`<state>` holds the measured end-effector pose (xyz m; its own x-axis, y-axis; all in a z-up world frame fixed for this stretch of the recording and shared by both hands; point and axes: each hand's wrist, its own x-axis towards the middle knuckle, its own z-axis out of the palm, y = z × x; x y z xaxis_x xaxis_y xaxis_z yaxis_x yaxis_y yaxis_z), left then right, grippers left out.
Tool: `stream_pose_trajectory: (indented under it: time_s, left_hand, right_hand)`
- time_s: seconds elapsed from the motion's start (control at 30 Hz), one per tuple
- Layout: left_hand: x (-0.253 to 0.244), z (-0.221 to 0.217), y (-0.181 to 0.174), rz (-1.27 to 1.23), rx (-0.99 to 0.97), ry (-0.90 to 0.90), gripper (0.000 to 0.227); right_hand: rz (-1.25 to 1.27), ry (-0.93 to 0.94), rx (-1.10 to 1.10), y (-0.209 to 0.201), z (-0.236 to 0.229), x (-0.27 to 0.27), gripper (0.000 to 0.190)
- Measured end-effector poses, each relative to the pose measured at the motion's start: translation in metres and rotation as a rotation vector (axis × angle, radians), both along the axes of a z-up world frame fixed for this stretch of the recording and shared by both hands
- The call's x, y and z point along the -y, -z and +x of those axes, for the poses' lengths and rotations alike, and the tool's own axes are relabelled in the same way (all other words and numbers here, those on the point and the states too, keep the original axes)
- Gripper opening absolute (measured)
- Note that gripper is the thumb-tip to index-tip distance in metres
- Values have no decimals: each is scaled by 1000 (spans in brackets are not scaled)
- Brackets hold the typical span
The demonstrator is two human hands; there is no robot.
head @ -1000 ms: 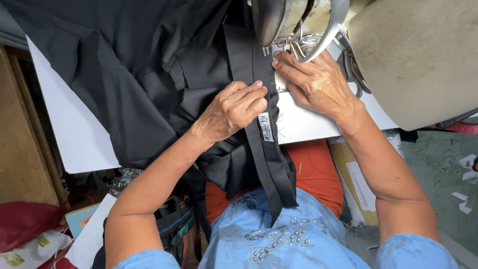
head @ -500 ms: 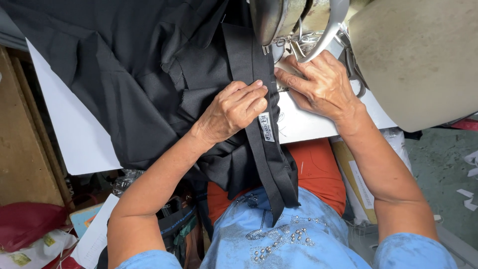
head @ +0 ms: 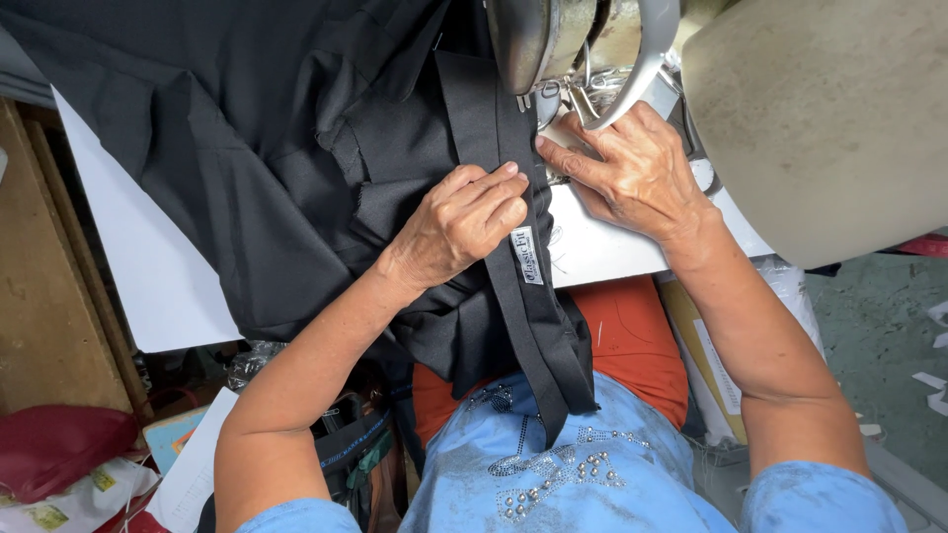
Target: Sewing a waistband or seam on a pair of black trousers using an industrial sewing machine and trimming threads with scissors.
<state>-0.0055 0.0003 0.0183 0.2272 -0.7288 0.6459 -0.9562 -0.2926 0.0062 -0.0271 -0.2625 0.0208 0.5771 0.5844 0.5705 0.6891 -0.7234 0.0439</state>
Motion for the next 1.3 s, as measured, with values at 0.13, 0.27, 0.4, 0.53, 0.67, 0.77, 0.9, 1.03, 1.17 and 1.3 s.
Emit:
stream_pose_trajectory:
  time_s: [0.13,0.27,0.4,0.53,0.67,0.77,0.9,1.03,1.17,1.3]
  left_hand:
    - [0,0,2,-13,1,-3,27]
    - [-1,-1,1,0,14,-11,25]
    - [2,-2,4,-37,27,-51,18]
    - [2,-4,-5,-52,25,-79,20]
    - [2,-4,-2,-36,41,-91,18]
    - [4,-3,0,-24,44,-92,16]
    - [3,-5,2,-20,32,-86,14]
    - [3,-6,0,-3,32,-98,14]
    - [2,-7,3,36,44,-81,18]
    - [0,-5,2,51,18,-62,18]
  right_hand:
    - [10,23,8,-1,0,-2,19]
    - [21,-19,-27,-8,-1,-4,30]
    - [167,-137,-83,6,1,-9,29]
    - [160,-182,-87,11,1,-6,28]
    - [163,-211,-88,9,0,-9,28]
    - [154,-198,-62,5,-2,-10,27]
    - [150,-188,-42,4,-3,-11,25]
    - [143,-200,-60,6,-6,-7,29]
    - [162,-171,-79,6,-6,-7,28]
    - [167,-160,-101,4,-6,-8,28]
